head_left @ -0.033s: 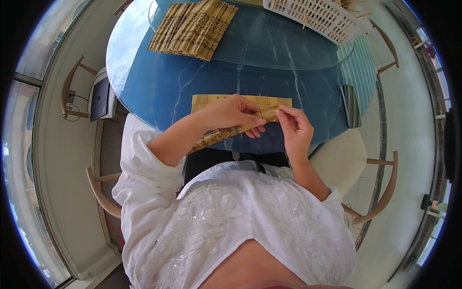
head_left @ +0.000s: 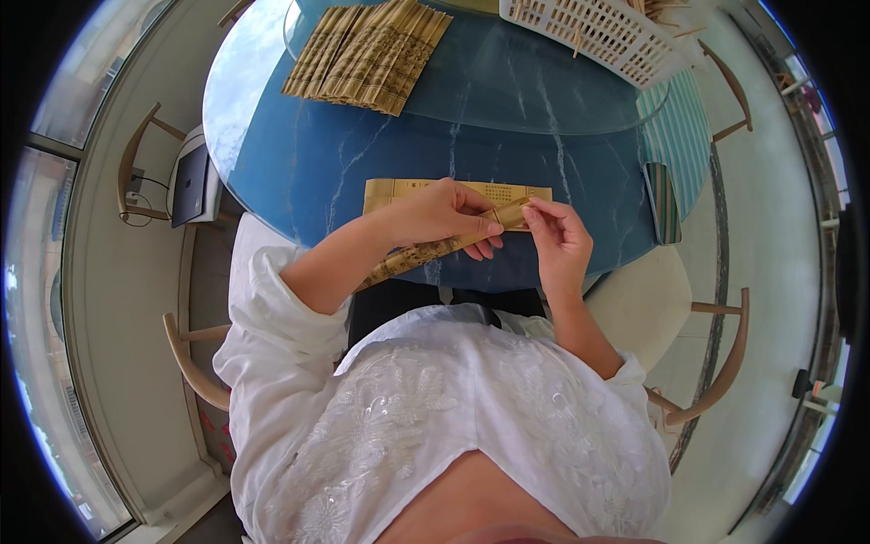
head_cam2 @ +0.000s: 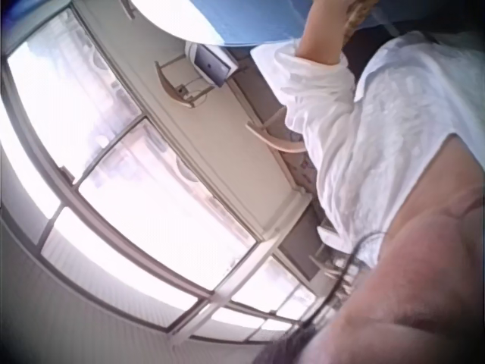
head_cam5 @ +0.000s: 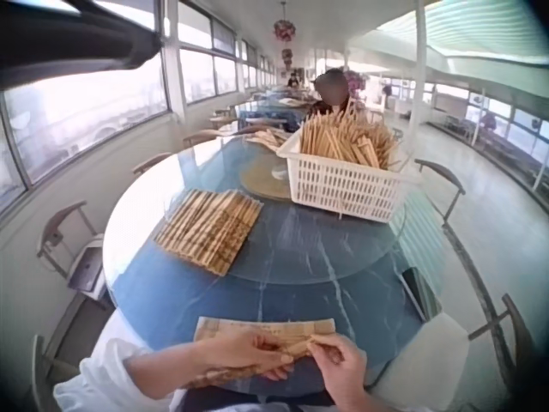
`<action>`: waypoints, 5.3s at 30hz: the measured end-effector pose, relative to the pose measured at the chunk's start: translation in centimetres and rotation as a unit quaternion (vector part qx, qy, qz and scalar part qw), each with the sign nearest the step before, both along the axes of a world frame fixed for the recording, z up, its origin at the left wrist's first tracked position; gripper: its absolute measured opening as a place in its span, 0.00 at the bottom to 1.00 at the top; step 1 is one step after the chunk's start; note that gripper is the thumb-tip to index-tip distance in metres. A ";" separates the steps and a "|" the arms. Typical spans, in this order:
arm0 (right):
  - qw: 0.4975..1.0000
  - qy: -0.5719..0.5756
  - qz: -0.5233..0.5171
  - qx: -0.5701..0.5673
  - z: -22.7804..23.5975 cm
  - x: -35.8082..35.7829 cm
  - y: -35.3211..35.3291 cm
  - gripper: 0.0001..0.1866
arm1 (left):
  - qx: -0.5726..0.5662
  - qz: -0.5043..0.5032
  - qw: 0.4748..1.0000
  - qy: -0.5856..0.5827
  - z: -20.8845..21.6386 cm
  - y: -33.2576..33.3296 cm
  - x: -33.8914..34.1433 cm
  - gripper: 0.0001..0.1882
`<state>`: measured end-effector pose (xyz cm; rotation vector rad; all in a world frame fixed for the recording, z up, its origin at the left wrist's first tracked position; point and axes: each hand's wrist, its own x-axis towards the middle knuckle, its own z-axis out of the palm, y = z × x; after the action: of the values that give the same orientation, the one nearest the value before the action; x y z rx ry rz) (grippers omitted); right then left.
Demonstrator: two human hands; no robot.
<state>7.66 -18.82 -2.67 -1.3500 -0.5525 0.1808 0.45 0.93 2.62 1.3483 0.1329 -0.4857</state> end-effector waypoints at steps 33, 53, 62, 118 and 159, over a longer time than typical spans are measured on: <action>0.928 -0.320 -0.160 -0.100 -1.2 11.7 1.9 0.14 | -0.036 0.467 0.881 -0.074 -3.8 11.2 2.7 0.15; 0.778 -0.513 -0.257 -0.256 13.9 32.1 4.8 0.13 | 0.552 0.181 0.757 -0.299 -5.8 3.7 -6.7 0.25; 0.661 -0.307 -0.223 -0.647 13.9 49.9 9.2 0.20 | 0.537 0.192 0.752 -0.331 -6.2 4.1 -6.7 0.26; 0.848 -0.402 -0.016 -0.345 0.8 -1.4 -5.2 0.20 | 0.571 0.323 0.675 -0.337 -6.0 0.7 -11.7 0.18; 0.946 -0.213 0.010 -0.244 1.9 -1.4 -1.2 0.18 | -0.241 0.422 0.869 -0.093 -6.8 -2.1 -10.5 0.09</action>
<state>6.27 -19.98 -0.78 -1.8851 -0.9261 0.0374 -10.05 -1.21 -4.14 0.7248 0.3928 0.3441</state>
